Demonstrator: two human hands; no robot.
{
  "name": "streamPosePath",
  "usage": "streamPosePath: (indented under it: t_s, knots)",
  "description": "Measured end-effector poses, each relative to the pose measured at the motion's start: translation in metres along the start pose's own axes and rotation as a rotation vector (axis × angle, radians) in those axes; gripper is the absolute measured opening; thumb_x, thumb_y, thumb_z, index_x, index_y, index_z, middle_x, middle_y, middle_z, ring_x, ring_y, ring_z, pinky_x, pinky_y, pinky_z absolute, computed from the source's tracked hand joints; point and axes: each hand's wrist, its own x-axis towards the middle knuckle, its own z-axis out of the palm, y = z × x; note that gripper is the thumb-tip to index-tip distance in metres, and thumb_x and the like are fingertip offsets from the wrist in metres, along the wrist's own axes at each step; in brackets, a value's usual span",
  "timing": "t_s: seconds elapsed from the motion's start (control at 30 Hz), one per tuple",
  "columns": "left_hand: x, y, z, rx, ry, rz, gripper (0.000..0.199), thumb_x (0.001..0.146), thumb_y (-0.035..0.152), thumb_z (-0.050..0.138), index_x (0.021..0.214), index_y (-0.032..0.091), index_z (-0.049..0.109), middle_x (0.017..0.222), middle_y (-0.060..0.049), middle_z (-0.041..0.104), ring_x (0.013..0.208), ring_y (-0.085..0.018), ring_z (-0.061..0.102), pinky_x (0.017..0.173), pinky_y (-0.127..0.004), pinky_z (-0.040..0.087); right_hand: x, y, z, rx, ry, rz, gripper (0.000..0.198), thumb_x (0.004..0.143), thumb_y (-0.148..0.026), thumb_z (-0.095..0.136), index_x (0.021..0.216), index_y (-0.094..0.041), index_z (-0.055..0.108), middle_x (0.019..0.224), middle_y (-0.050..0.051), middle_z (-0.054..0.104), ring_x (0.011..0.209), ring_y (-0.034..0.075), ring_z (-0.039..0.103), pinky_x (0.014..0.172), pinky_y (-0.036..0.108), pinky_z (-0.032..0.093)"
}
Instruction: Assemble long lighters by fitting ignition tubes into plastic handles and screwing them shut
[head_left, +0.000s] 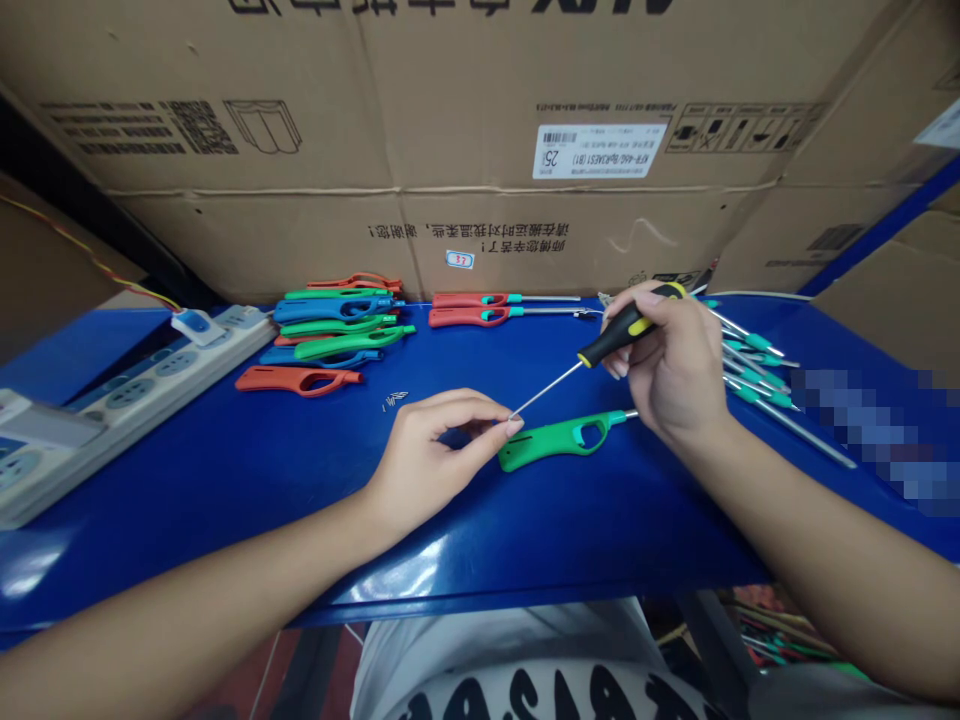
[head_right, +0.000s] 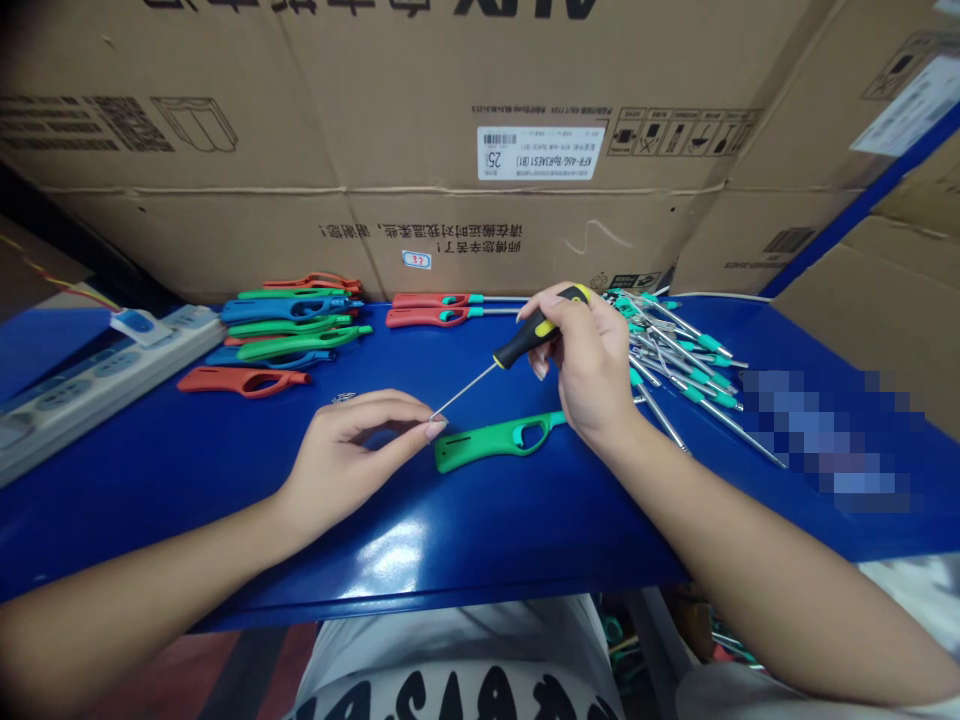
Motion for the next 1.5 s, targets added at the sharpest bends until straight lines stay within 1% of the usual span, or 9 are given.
streamPosePath:
  t_s: [0.53,0.7,0.83,0.9,0.97,1.07,1.17,1.33,1.5]
  knots:
    - [0.0,0.001,0.0,0.03,-0.035,-0.036,0.01,0.09,0.026,0.072,0.084,0.02,0.078,0.087,-0.004,0.077,0.079,-0.017,0.071,0.072,-0.026,0.056,0.002,0.003,-0.003,-0.009,-0.01,0.011,0.017,0.08,-0.027,0.063,0.066,-0.019,0.067,0.063,-0.001,0.06,0.039,0.009,0.045,0.034,0.025,0.032]
    - [-0.003,-0.003,0.002,0.023,-0.106,-0.015,0.008,0.088,0.022,0.074,0.083,0.02,0.078,0.09,-0.005,0.076,0.081,-0.016,0.071,0.073,-0.027,0.056,0.001,-0.006,-0.006,-0.168,-0.21,-0.035,0.02,0.086,-0.036,0.07,0.072,-0.021,0.068,0.067,-0.001,0.062,0.045,0.009,0.052,0.037,0.023,0.04]
    - [-0.007,-0.005,0.006,0.02,-0.152,-0.03,0.005,0.085,0.022,0.076,0.082,0.021,0.08,0.098,-0.006,0.074,0.088,-0.018,0.07,0.084,-0.032,0.056,-0.004,-0.018,-0.002,-0.221,-0.413,0.036,0.024,0.086,-0.046,0.073,0.092,-0.023,0.07,0.079,0.0,0.068,0.05,0.01,0.059,0.039,0.023,0.048]
    - [-0.009,-0.004,0.009,0.019,-0.176,-0.038,0.004,0.084,0.022,0.077,0.081,0.022,0.08,0.099,-0.006,0.073,0.091,-0.019,0.069,0.086,-0.034,0.055,-0.011,-0.022,0.003,-0.215,-0.434,0.046,0.029,0.083,-0.043,0.077,0.103,-0.024,0.068,0.077,-0.001,0.067,0.046,0.009,0.057,0.038,0.022,0.048]
    - [-0.011,-0.003,0.012,0.018,-0.192,-0.042,0.003,0.083,0.023,0.079,0.08,0.023,0.08,0.1,-0.006,0.073,0.093,-0.019,0.068,0.087,-0.035,0.054,-0.019,-0.023,0.008,-0.209,-0.361,-0.022,0.039,0.077,-0.034,0.084,0.11,-0.028,0.064,0.074,-0.004,0.066,0.046,0.009,0.057,0.038,0.021,0.049]
    - [-0.012,-0.001,0.015,0.005,-0.223,-0.045,0.004,0.082,0.023,0.079,0.079,0.023,0.08,0.103,-0.005,0.073,0.092,-0.02,0.066,0.086,-0.036,0.053,-0.03,-0.019,0.012,-0.239,-0.194,-0.223,0.045,0.071,-0.02,0.088,0.107,-0.031,0.062,0.09,-0.003,0.066,0.059,0.01,0.064,0.043,0.019,0.052]
    - [-0.012,0.0,0.015,-0.008,-0.238,-0.043,0.004,0.083,0.023,0.079,0.079,0.021,0.079,0.104,-0.006,0.072,0.093,-0.02,0.066,0.087,-0.036,0.052,-0.036,-0.014,0.011,-0.255,-0.23,-0.348,0.047,0.074,-0.017,0.084,0.112,-0.032,0.063,0.112,0.0,0.065,0.073,0.013,0.068,0.051,0.023,0.058]
    - [-0.01,-0.003,0.014,-0.037,-0.21,-0.058,0.003,0.082,0.023,0.08,0.081,0.021,0.079,0.102,-0.005,0.072,0.099,-0.02,0.067,0.095,-0.037,0.048,-0.039,-0.012,0.009,-0.244,-0.499,-0.237,0.081,0.075,-0.007,0.077,0.142,-0.041,0.047,0.137,0.002,0.058,0.088,0.017,0.071,0.054,0.027,0.061]
    - [-0.009,-0.005,0.014,-0.096,-0.202,-0.104,0.003,0.081,0.023,0.08,0.08,0.021,0.079,0.101,-0.005,0.072,0.097,-0.019,0.068,0.096,-0.037,0.049,-0.041,-0.013,0.011,-0.248,-0.493,-0.265,0.083,0.077,-0.003,0.072,0.142,-0.046,0.043,0.151,0.0,0.046,0.086,0.013,0.069,0.053,0.024,0.06]
